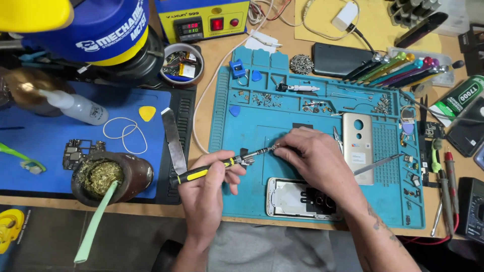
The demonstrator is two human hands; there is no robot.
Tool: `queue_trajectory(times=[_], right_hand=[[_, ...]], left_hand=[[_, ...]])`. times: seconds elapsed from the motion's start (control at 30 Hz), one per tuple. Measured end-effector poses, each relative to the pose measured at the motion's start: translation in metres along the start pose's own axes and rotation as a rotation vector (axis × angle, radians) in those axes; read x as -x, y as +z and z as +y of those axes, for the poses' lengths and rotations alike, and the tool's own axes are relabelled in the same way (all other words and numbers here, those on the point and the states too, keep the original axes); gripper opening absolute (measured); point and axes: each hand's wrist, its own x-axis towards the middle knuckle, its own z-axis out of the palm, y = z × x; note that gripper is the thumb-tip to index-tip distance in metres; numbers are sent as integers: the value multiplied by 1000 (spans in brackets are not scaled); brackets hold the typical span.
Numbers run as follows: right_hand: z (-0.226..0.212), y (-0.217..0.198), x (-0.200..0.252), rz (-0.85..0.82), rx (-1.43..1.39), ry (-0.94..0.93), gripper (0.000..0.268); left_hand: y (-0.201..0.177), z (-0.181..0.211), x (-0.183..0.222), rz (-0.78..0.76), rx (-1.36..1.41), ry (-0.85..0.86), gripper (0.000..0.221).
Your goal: Disassembling a smartphone by removing internal screws using a precision screwdriver on a repair mat.
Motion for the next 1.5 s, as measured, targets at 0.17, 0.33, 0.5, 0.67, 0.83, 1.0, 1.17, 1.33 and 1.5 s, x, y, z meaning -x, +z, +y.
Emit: queue_trajectory(times=[0.17,0.33,0.5,0.67,0.83,1.0,1.17,1.33,1.5], right_hand=[[-11,-13,-12,-76,-77,181,22],[-13,-14,-15,-140,-67,281,24],[4,-1,-7,-80,291,1,27],[6,2,-11,-156,386,-21,40],[-1,-4,-10,-187,307,-88,28],[-10,10,-12,-260,97,-71,39],[-15,12,-18,-181,174,-193,10],[-8,8,-26,-160,228,-171,10],[-2,-2,-45,-175,294,-12,41]], left_hand=[[4,4,7,20,-214,25,36],[5,7,7,15,-291,57,37],[6,4,9,-5,-344,137,36],[7,5,11,0,-401,244,34],[10,3,12,45,-428,292,32],[12,3,11,124,-390,191,29],[11,3,11,139,-365,159,30],[10,-3,13,199,-315,186,31],[8,-5,15,191,-301,265,32]])
